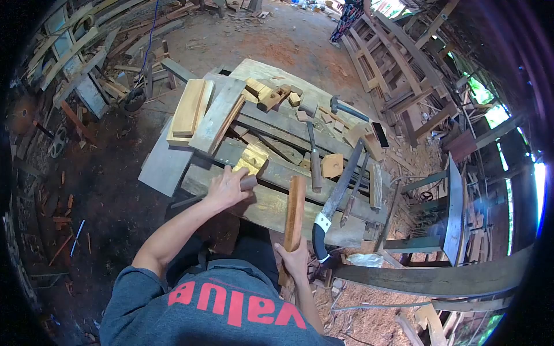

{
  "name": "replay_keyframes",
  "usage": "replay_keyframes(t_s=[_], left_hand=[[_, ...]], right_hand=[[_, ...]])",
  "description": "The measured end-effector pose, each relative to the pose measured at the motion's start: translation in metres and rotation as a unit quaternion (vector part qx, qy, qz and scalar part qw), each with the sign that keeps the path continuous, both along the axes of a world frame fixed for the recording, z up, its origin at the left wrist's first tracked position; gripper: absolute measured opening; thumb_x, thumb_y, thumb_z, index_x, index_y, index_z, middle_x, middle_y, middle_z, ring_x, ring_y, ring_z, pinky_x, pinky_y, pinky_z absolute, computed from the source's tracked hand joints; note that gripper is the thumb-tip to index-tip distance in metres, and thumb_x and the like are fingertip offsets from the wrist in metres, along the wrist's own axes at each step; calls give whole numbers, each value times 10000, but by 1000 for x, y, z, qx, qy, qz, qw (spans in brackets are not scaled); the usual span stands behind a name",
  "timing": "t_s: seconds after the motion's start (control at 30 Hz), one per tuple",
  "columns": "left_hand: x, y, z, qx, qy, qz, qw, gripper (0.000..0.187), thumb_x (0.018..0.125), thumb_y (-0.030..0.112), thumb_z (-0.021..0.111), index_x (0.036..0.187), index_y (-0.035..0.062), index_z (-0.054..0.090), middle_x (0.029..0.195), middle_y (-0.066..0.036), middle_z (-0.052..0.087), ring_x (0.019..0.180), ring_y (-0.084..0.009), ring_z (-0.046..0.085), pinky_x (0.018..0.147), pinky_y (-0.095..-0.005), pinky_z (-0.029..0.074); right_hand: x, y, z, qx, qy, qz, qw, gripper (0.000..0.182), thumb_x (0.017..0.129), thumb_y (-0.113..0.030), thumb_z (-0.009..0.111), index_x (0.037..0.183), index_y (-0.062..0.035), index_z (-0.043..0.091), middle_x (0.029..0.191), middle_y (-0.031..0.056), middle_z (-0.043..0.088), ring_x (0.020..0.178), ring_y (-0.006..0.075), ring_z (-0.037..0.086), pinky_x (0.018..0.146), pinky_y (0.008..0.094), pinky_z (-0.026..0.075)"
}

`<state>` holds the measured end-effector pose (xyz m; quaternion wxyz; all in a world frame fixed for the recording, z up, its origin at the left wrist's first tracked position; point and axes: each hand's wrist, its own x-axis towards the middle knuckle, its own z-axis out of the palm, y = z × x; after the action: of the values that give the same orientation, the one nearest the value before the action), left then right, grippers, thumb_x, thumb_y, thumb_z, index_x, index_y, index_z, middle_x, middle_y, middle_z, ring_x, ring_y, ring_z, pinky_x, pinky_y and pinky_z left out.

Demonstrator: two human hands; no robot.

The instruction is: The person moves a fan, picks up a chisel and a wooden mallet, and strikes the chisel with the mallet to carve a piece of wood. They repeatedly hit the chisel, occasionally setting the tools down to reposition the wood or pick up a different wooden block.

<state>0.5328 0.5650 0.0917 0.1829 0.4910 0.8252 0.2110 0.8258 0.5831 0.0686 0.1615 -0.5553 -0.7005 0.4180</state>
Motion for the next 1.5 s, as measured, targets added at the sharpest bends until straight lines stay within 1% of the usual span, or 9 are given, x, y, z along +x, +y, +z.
replay_keyframes(t_s=[0.2, 0.33, 0.7, 0.8, 0.83, 0.9, 1.0, 1.3, 1.5], left_hand=[[23, -23, -7, 11, -23, 3, 1000, 718, 769, 288, 747, 1402, 234, 412, 1039, -251, 563, 930, -466, 632, 807, -543, 516], [13, -28, 0, -4, -3, -29, 1000, 674, 765, 204, 740, 1375, 255, 458, 1094, -218, 555, 911, -449, 637, 797, -527, 519], [0, -35, 4, -5, 25, -45, 999, 537, 818, 254, 689, 1329, 276, 529, 1143, -193, 545, 911, -420, 646, 765, -523, 521], [-1, -34, -28, 40, 37, -24, 998, 436, 839, 275, 629, 1270, 247, 567, 1107, -207, 558, 879, -393, 655, 715, -506, 531], [-1, -33, -24, 36, 10, -9, 999, 399, 831, 266, 635, 1222, 204, 580, 1065, -201, 580, 869, -394, 656, 708, -508, 529], [1, -35, -35, 71, -40, 1, 997, 401, 807, 242, 655, 1191, 150, 582, 1031, -222, 592, 877, -406, 653, 705, -508, 525], [11, -51, -47, 145, 63, 22, 987, 757, 693, 137, 757, 1384, 176, 451, 1185, -237, 515, 864, -410, 656, 726, -489, 534], [-4, -149, -23, 66, 11, 105, 992, 543, 701, 165, 759, 1165, 32, 511, 1111, -234, 537, 958, -410, 628, 771, -500, 506], [-7, -175, -30, 101, 5, 143, 984, 509, 703, 171, 762, 1123, 26, 515, 1032, -208, 573, 926, -408, 626, 761, -504, 496]], right_hand=[[-5, 1, 6, -14, -24, 36, 999, 723, 696, -404, 819, 1172, 49, 518, 1013, 262, 651, 965, 376, 648, 845, 425, 489], [0, 1, 0, 18, -20, 45, 999, 746, 696, -404, 821, 1208, 43, 513, 1011, 253, 655, 956, 370, 652, 848, 420, 492], [-9, 16, -10, 85, -45, 26, 995, 718, 690, -383, 846, 1186, 16, 516, 1038, 248, 644, 974, 358, 653, 836, 418, 504], [-13, 37, -44, 253, -15, 66, 965, 678, 686, -245, 835, 1205, 34, 501, 1080, 245, 606, 1034, 371, 598, 923, 429, 466], [-31, 34, -19, 236, -50, 52, 969, 690, 678, -214, 828, 1222, 41, 489, 1118, 239, 576, 1074, 389, 553, 961, 436, 432], [-31, 61, -57, 293, -67, 78, 950, 740, 696, -236, 800, 1282, 62, 460, 1207, 251, 523, 1110, 426, 500, 1017, 472, 365], [-46, 84, -71, 448, -93, 125, 880, 723, 750, -344, 778, 1244, 78, 459, 1161, 274, 532, 1081, 434, 510, 937, 521, 404], [-75, 57, -52, 560, -192, 113, 798, 675, 777, -420, 719, 1177, 75, 496, 1077, 265, 547, 1000, 433, 530, 869, 525, 426], [-99, 57, -56, 580, -192, 134, 780, 661, 792, -466, 683, 1138, 73, 518, 1027, 259, 556, 951, 432, 543, 828, 527, 440]])
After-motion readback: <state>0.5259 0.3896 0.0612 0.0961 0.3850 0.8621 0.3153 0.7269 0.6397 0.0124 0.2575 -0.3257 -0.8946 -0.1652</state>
